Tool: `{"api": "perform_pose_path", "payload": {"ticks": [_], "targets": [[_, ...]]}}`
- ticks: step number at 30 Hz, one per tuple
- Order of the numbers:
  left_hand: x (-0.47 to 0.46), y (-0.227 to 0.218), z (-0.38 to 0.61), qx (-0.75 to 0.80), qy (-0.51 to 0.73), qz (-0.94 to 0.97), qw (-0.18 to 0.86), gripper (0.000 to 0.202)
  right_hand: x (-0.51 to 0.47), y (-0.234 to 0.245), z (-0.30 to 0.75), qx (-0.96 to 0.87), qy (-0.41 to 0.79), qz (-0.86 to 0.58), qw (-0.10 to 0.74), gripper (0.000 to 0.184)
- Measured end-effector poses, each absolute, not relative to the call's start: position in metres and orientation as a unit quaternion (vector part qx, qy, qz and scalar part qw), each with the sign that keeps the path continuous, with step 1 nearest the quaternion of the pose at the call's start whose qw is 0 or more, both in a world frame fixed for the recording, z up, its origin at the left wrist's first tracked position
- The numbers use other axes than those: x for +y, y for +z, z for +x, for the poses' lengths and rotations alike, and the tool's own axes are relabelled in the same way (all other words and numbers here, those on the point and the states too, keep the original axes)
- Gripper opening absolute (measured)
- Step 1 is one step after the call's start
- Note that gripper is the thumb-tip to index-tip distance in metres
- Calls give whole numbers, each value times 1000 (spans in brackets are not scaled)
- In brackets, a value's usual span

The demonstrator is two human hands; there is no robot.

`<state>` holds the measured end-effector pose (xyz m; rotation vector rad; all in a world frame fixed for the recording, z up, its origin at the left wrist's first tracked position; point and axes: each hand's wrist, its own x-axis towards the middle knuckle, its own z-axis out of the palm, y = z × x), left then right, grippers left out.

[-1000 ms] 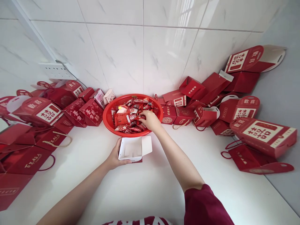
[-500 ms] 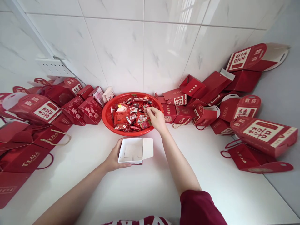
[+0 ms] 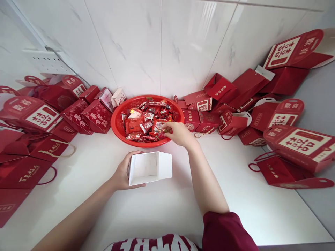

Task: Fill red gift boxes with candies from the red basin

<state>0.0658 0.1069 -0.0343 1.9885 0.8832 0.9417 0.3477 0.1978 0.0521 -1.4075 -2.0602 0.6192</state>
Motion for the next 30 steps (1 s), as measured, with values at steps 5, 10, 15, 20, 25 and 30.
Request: {"api": "perform_pose_path", "payload": {"ticks": [5, 10, 15, 20, 25, 30], "targets": [[106, -36, 66, 347, 363, 772, 390, 110, 179, 75, 345, -755, 243, -465, 393, 13], [104, -43, 69, 327, 370, 748, 444, 132, 142, 103, 352, -719, 308, -411, 467, 17], [101, -49, 71, 310, 358, 721, 507, 133, 123, 106, 343, -749, 372, -381, 394, 19], [100, -44, 67, 331, 332, 742, 479, 129, 134, 102, 328, -803, 336, -388, 302, 19], [100, -42, 64, 347, 328, 746, 465, 126, 178, 92, 313, -798, 270, -427, 328, 19], [99, -41, 64, 352, 340, 756, 435, 127, 228, 68, 279, -855, 134, -460, 197, 33]]}}
